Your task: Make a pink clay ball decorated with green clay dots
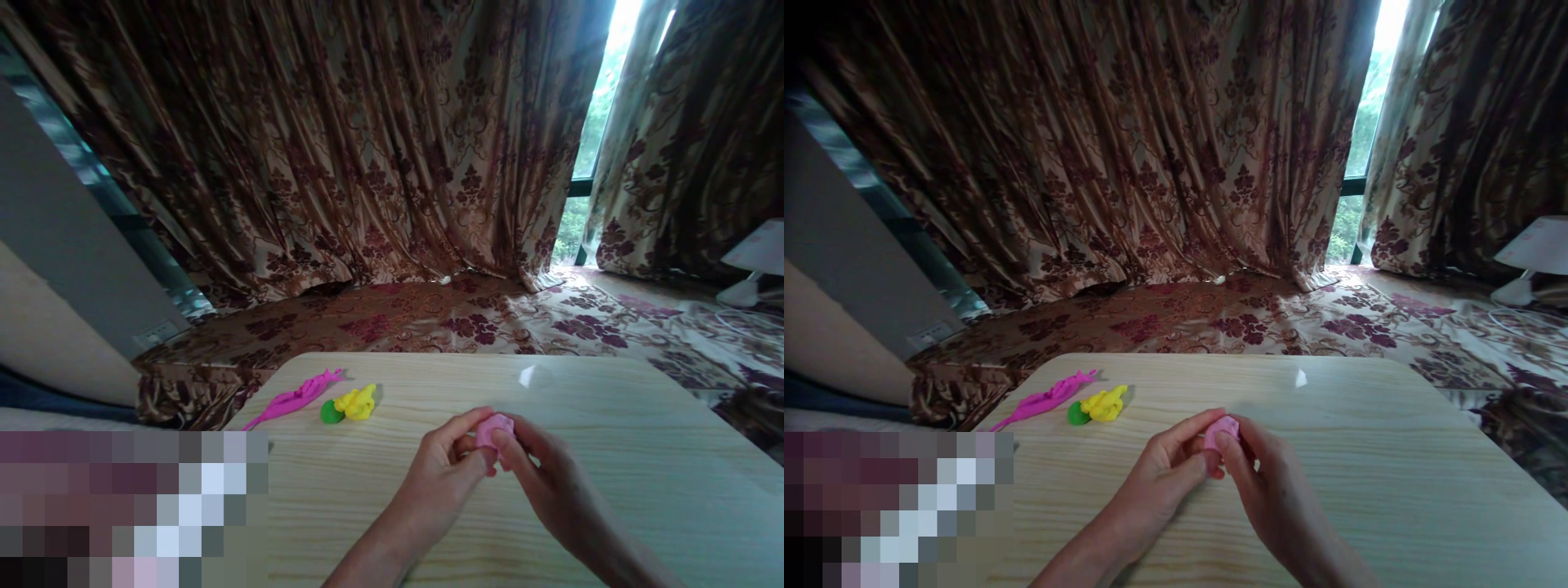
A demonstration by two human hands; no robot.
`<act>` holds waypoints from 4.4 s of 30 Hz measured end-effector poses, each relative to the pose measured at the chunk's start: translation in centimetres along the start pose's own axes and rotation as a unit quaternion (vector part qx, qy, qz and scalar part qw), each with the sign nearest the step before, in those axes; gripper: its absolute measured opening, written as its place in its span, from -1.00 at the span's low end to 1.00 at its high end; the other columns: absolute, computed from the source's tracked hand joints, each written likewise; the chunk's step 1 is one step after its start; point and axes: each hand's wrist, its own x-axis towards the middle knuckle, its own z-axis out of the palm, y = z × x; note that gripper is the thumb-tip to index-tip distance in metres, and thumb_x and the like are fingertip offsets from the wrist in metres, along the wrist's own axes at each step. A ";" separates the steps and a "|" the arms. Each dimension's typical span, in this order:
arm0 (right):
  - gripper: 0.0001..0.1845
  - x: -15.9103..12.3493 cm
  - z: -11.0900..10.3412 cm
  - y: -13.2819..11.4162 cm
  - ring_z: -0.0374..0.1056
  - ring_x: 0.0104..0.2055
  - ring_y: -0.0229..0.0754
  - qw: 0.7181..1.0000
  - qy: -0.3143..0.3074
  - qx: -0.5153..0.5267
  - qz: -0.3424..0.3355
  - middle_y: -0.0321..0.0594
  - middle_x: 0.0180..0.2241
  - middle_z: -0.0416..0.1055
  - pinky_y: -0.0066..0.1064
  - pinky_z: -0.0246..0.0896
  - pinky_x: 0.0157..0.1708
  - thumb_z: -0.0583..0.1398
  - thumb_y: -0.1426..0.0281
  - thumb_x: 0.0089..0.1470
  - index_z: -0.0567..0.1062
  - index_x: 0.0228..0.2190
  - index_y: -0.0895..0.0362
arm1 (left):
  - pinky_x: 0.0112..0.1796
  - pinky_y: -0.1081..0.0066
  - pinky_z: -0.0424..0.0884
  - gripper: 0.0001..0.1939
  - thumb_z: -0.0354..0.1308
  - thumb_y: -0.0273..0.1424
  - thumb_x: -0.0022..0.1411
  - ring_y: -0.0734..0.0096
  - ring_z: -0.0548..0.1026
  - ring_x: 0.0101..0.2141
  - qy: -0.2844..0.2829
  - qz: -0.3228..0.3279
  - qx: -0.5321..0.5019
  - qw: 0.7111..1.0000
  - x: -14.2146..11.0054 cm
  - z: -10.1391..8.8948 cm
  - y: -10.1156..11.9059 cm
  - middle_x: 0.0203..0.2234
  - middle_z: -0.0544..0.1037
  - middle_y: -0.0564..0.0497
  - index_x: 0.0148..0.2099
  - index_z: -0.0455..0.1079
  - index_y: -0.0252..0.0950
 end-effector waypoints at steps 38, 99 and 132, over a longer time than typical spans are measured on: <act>-0.83 0.1 0.6 0.0 0.28 -0.33 -0.18 0.986 0.006 -0.065 -0.151 -0.23 -0.40 0.40 -0.33 0.22 -0.33 0.09 0.53 0.13 0.44 -0.25 0.10 | -0.38 0.41 0.36 -0.69 0.05 -0.25 0.21 0.46 0.41 -0.49 0.092 -0.009 -0.037 0.995 0.7 0.0 -1.9 -0.49 0.48 -0.04 -0.23 0.45 -0.41; -0.65 -0.5 0.4 0.6 0.27 -0.37 -0.22 0.991 0.033 0.007 -0.127 -0.28 -0.41 0.38 -0.34 0.23 -0.32 0.05 0.52 0.16 0.28 -0.01 0.08 | -0.72 0.55 -0.23 -0.47 0.00 -0.15 0.18 0.67 -0.08 -0.80 0.114 -0.070 -0.249 0.959 0.6 -0.6 0.2 -0.82 -0.01 0.19 -0.68 -0.12 -0.26; -0.87 -0.5 0.7 -0.1 0.22 -0.50 -0.28 0.998 0.030 0.048 -0.004 -0.32 -0.51 0.27 -0.50 0.17 -0.55 0.05 0.36 0.15 0.33 -0.41 0.12 | -0.22 0.39 0.29 -0.50 -0.07 -0.08 0.23 0.35 0.47 -0.32 -0.074 -0.187 -0.346 0.916 0.7 0.3 -2.3 -0.33 0.50 -0.15 -0.18 0.40 -0.46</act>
